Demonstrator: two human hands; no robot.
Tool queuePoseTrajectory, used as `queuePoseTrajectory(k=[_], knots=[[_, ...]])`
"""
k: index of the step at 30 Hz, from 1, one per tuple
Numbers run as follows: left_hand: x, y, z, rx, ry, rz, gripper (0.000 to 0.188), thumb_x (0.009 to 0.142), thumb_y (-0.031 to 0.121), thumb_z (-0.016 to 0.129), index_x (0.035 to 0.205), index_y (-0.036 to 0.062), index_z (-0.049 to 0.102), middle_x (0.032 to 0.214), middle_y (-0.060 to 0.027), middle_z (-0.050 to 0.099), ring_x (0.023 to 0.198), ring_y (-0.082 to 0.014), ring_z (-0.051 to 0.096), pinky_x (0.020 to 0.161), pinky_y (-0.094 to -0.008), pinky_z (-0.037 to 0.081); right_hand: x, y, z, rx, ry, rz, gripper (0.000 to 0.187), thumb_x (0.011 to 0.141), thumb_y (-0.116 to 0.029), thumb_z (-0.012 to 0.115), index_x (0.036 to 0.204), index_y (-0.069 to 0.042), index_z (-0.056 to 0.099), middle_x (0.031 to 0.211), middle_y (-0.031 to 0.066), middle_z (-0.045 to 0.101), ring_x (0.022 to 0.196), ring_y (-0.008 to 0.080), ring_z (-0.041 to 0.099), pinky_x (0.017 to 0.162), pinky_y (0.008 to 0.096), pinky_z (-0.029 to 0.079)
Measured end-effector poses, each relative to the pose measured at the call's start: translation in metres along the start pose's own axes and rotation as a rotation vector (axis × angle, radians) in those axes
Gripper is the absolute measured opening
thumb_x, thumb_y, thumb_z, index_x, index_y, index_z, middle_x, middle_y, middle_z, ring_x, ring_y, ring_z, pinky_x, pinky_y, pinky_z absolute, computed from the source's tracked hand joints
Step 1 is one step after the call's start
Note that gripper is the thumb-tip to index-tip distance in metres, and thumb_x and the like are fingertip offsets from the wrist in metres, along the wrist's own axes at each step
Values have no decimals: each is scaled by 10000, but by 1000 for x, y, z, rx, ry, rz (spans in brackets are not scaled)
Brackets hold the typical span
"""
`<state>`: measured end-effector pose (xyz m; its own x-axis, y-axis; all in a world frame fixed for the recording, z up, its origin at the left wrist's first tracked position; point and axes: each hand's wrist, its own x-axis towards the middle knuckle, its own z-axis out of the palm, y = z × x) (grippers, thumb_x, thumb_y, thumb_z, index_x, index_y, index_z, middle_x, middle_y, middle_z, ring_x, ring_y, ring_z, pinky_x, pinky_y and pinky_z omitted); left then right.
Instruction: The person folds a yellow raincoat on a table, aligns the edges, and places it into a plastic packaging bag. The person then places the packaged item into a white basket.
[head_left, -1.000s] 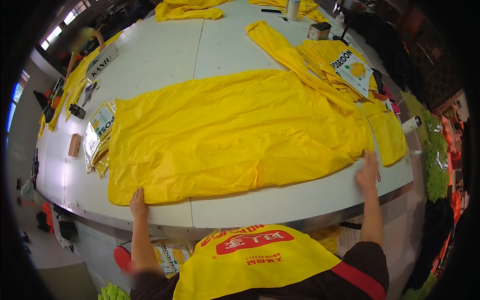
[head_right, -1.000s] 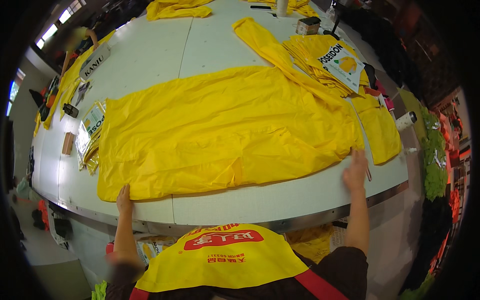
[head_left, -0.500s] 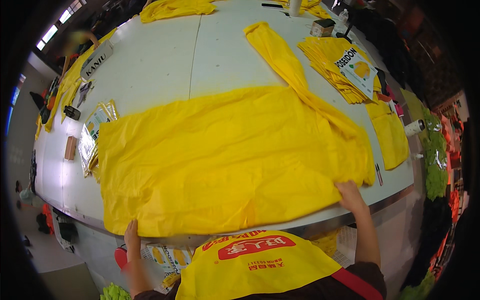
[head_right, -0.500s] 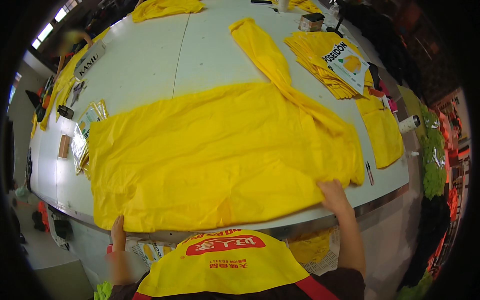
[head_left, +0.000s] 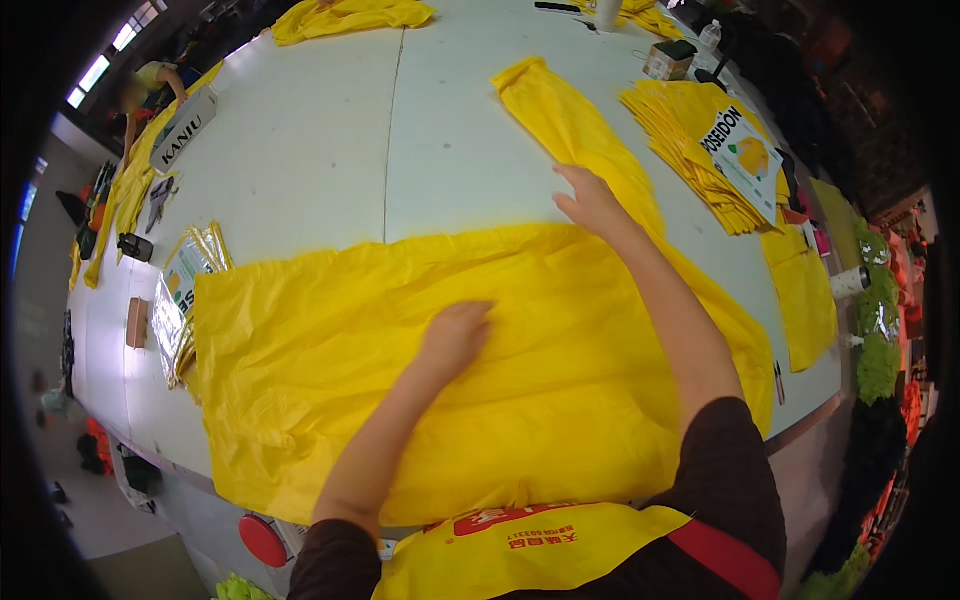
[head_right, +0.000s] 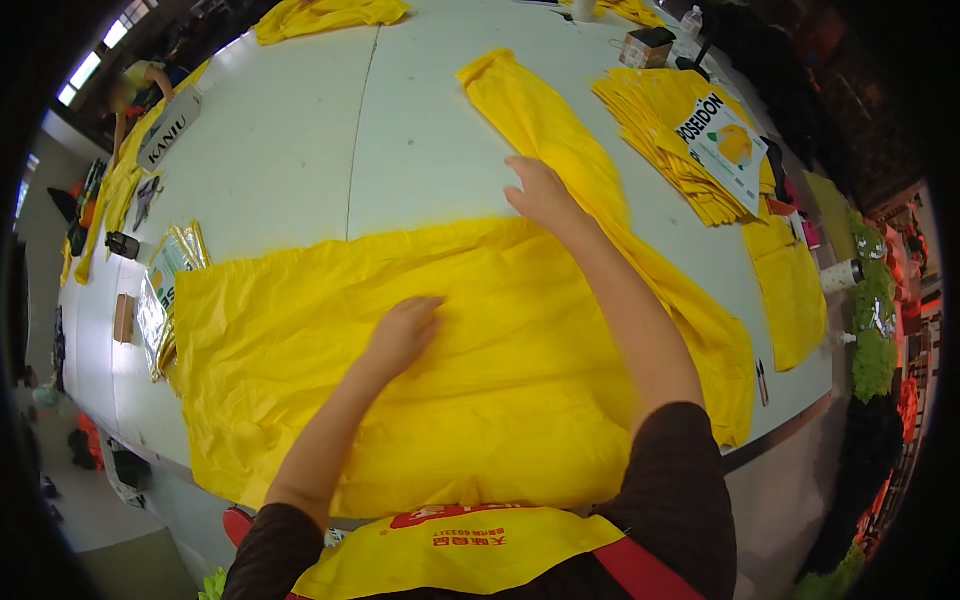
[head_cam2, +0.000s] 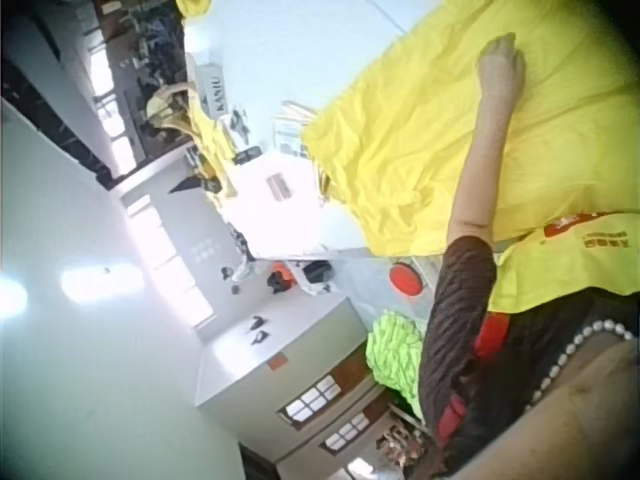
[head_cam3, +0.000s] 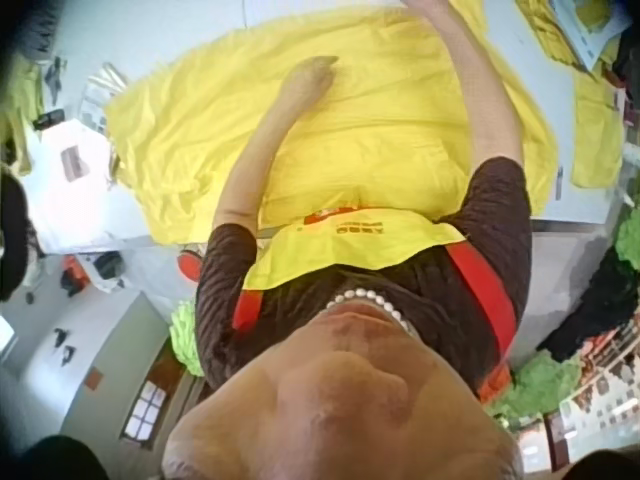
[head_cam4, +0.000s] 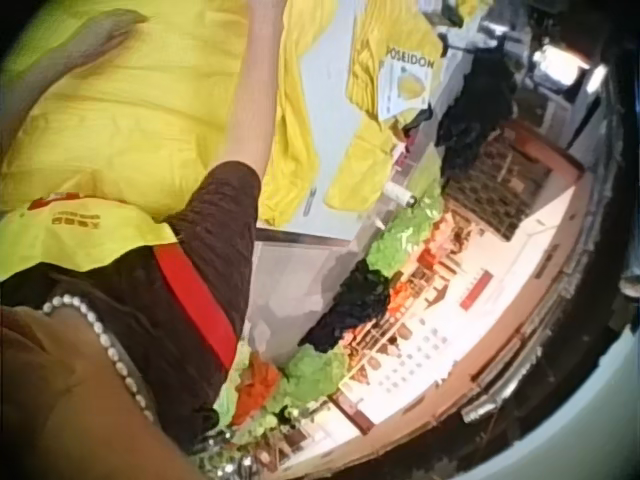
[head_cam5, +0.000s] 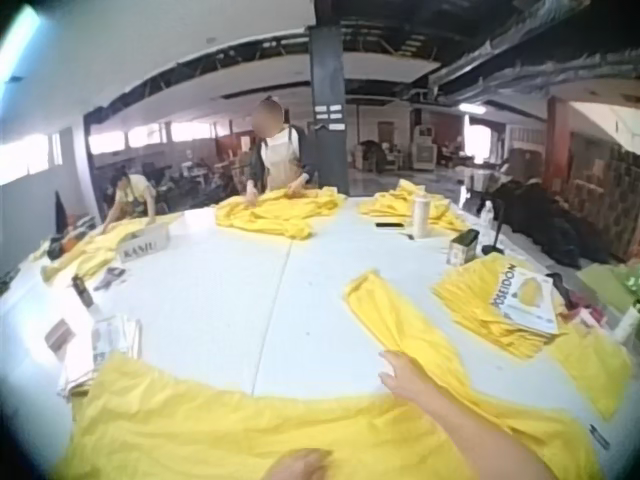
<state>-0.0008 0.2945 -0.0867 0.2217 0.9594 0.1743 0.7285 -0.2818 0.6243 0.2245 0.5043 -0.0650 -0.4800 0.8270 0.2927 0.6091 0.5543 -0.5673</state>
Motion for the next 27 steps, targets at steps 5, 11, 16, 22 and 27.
queuePoseTrajectory(k=[5,11,16,22,27], knots=[[88,-16,69,366,71,67,500,830,375,537,1260,131,462,1332,-124,406,1261,-306,325,989,-571,232,55,66,71,-515,332,305,386,802,-236,568,1139,-49,557,1132,218,554,1061,392,510,891,432,421],[101,-26,83,503,19,15,670,808,565,459,1343,169,380,1412,-104,318,1317,-317,242,995,-642,150,74,173,19,-485,38,511,220,830,-217,538,931,-55,647,961,158,630,902,290,605,731,381,498],[103,-30,82,477,-36,-53,674,817,550,454,1363,169,348,1428,-99,294,1332,-311,212,1011,-628,131,83,102,-79,1045,373,355,275,904,-232,482,995,1,596,920,58,615,822,149,586,704,284,476],[123,-30,35,-1685,350,-577,612,874,446,493,1358,111,321,1337,-80,409,1252,-253,365,1015,-430,312,-42,-68,-97,809,-161,35,235,903,-140,491,1064,16,562,1119,76,584,1078,146,508,881,305,428],[84,-42,35,-1745,150,-27,486,901,378,471,1284,88,400,1267,-86,481,1154,-258,462,946,-417,410,-116,-96,-70,235,-298,-315,241,859,-143,552,1078,-46,582,1160,125,566,1155,284,478,1005,389,312]])
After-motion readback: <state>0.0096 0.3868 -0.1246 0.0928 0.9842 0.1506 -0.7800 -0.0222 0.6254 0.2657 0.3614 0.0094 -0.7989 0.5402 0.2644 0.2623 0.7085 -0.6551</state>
